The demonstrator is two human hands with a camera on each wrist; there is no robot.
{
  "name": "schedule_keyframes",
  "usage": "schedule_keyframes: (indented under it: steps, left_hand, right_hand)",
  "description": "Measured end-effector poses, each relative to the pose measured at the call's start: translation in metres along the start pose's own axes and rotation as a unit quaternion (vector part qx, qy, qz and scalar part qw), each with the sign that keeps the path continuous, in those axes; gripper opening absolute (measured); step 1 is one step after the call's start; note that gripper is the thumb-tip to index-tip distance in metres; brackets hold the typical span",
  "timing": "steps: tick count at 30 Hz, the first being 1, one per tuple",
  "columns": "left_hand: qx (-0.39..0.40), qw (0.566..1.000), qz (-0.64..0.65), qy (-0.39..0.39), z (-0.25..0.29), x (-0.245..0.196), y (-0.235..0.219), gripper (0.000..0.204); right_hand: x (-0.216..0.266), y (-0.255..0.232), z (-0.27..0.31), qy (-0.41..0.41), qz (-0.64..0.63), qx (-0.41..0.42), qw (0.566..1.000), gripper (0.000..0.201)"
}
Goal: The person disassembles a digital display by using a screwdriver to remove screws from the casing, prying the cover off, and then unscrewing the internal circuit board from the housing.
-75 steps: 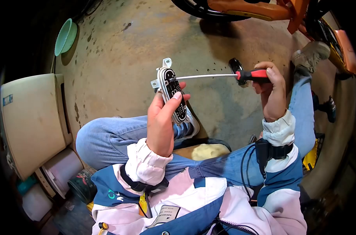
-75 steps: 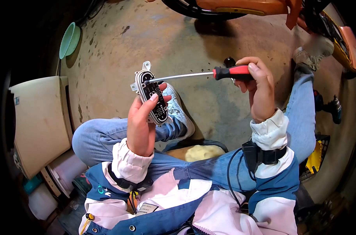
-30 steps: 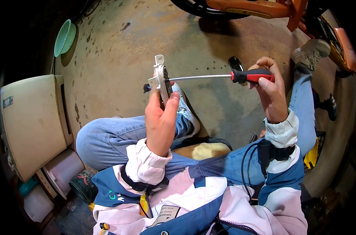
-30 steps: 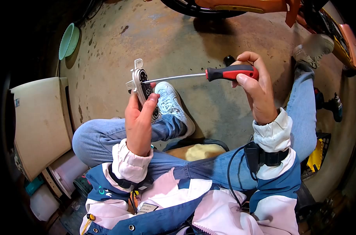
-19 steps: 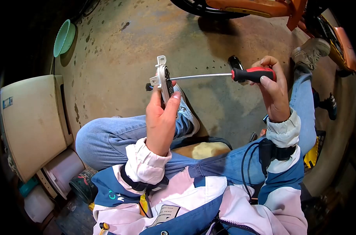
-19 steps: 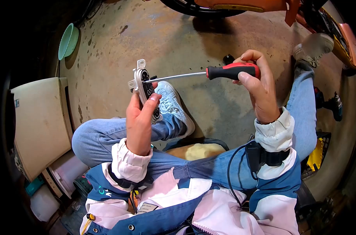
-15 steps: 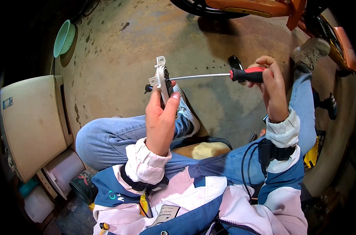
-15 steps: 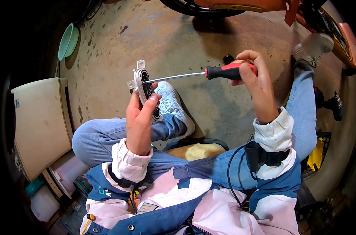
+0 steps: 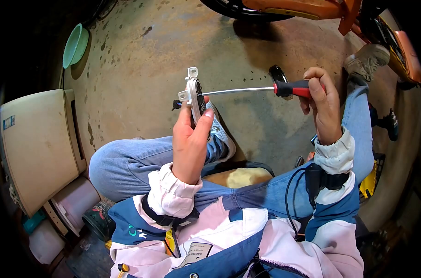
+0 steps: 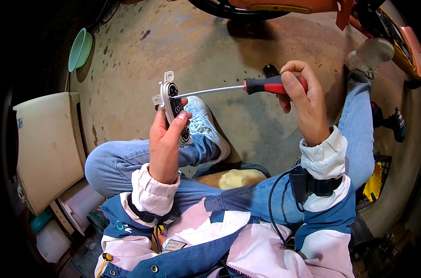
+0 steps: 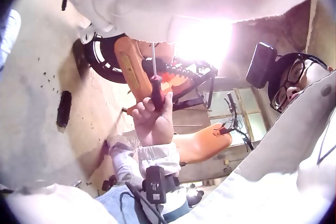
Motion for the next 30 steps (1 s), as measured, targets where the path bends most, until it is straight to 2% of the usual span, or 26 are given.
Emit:
schedule_keyframes:
  steps: [2,4,8,10,14,16,20,22,23,25,26,28,30]
  left_hand:
    - [0.003,1.0,0.006,-0.002,0.0,0.001,0.0,0.033]
    - [0.002,1.0,0.005,0.0,0.0,0.002,0.0,0.033]
    - [0.004,1.0,-0.002,-0.009,0.0,0.002,-0.002,0.033]
    - [0.005,1.0,-0.006,-0.009,0.0,0.001,-0.001,0.033]
    - [0.004,1.0,-0.01,-0.013,0.0,0.001,-0.001,0.033]
    - [0.003,1.0,-0.009,-0.01,0.0,0.002,-0.001,0.033]
    - [0.002,1.0,-0.001,-0.014,0.0,0.003,-0.001,0.032]
    - [0.004,1.0,-0.007,-0.015,0.0,0.002,-0.001,0.032]
    - [0.006,1.0,-0.014,-0.016,0.0,0.001,-0.002,0.032]
    - [0.005,1.0,-0.008,-0.017,0.0,0.002,-0.001,0.032]
    - [0.003,1.0,-0.003,-0.017,0.0,0.002,-0.001,0.032]
    - [0.005,1.0,-0.003,-0.014,0.0,0.002,-0.001,0.032]
    - [0.007,1.0,-0.004,-0.012,0.0,0.002,0.0,0.032]
  right_hand:
    - [-0.002,0.001,-0.001,-0.003,0.018,-0.006,1.0,0.044]
    - [0.012,0.009,0.001,-0.146,-0.009,-0.013,0.989,0.042]
    - [0.014,0.012,0.002,-0.165,-0.01,-0.029,0.986,0.039]
    - [0.005,0.009,-0.001,-0.011,-0.04,0.004,0.999,0.044]
    - [-0.006,0.002,-0.003,0.012,-0.018,0.008,1.0,0.044]
    - [0.011,0.008,0.003,-0.147,-0.019,-0.013,0.989,0.041]
    - [0.017,0.017,0.005,-0.159,-0.038,-0.014,0.986,0.04]
    - [0.009,0.011,0.0,-0.064,-0.03,-0.01,0.997,0.043]
    - [0.01,0.007,0.001,-0.064,-0.03,-0.01,0.997,0.043]
    - [0.002,0.004,0.0,0.01,0.012,0.005,1.0,0.045]
    - [0.001,0.005,0.0,0.01,0.012,0.005,1.0,0.045]
    - [0.012,0.007,0.004,-0.134,0.01,0.006,0.991,0.047]
    - [0.015,0.014,0.005,-0.165,0.01,-0.005,0.986,0.048]
Point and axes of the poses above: each hand's wrist, its own z-axis away from the middle knuckle, its own y-axis out of the palm, x = y × z, the point moved 6 cm from there along -z, towards the middle knuckle, and after that the axes turned 9 degrees about y, right-handed, at the moved point
